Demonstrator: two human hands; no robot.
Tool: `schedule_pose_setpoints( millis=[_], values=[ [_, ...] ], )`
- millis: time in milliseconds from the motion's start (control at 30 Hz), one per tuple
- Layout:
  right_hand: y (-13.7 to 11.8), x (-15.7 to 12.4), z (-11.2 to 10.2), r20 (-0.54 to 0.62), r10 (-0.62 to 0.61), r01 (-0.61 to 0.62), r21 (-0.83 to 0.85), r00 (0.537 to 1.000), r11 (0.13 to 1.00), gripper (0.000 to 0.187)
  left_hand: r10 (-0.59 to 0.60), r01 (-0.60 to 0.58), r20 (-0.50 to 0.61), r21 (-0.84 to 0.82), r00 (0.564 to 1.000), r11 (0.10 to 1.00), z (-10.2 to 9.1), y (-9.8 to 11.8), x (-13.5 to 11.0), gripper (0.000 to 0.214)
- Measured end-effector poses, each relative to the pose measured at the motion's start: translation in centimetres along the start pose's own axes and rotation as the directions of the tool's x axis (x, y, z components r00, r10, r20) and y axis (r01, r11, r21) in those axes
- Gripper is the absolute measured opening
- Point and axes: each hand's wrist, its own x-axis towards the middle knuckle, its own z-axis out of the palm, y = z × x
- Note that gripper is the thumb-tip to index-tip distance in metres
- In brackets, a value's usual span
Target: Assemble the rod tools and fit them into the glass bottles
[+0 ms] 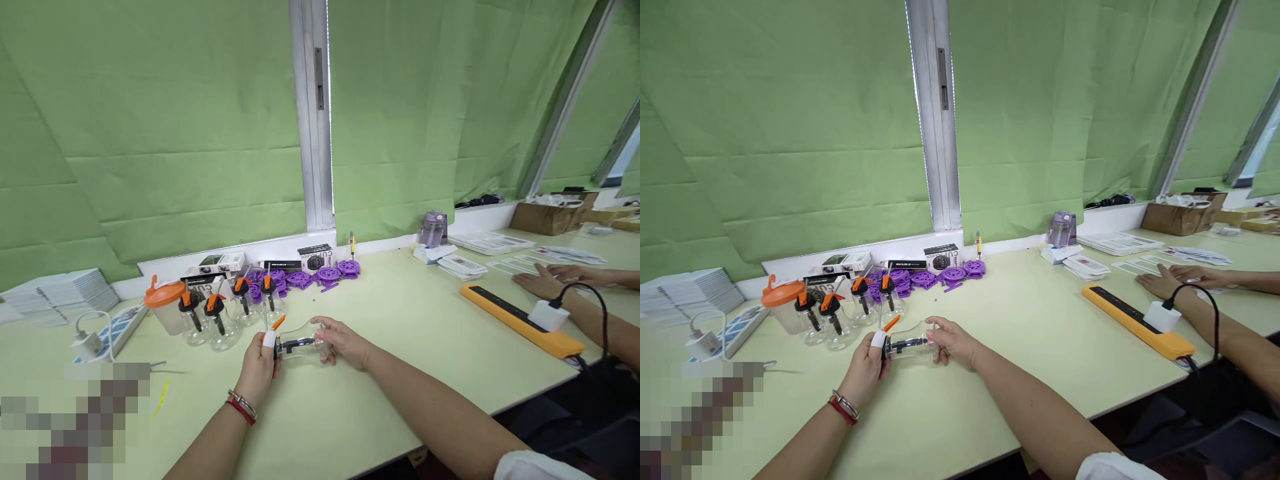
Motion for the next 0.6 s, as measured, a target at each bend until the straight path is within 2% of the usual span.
schedule_pose_setpoints(
  millis=[167,267,367,433,533,600],
  values=[
    [0.4,0.0,-0.3,0.037,-0.018,0.019,-0.020,0.999,1.000,0.064,0.080,-0.079,-0.017,0.037,0.997,0.996,-0.5,0.0,0.2,0.033],
    [0.5,-0.3,-0.3,0.068,-0.109,0.115,-0.097,0.992,0.989,0.068,0.122,-0.120,-0.031,0.057,0.992,0.991,-1.0,0.4,0.2,0.034],
    [0.6,-0.2,-0.5,0.066,-0.233,0.242,-0.282,0.970,0.928,0.056,0.171,-0.165,-0.045,0.115,0.984,0.980,-1.7,0.8,-0.1,0.033],
    [0.8,0.4,-1.0,0.062,-0.304,0.295,-0.484,0.951,0.824,0.054,0.203,-0.192,-0.044,0.172,0.978,0.966,-2.1,0.9,-0.2,0.032],
    [1.5,2.4,-2.2,0.091,-0.329,0.272,-0.779,0.940,0.564,0.051,0.231,-0.216,-0.032,0.249,0.972,0.944,-2.5,0.8,-0.2,0.030],
    [2.0,4.2,-3.2,0.143,-0.298,0.261,-0.877,0.944,0.403,0.048,0.257,-0.241,-0.015,0.301,0.966,0.923,-2.7,0.7,-0.1,0.029]
  ],
)
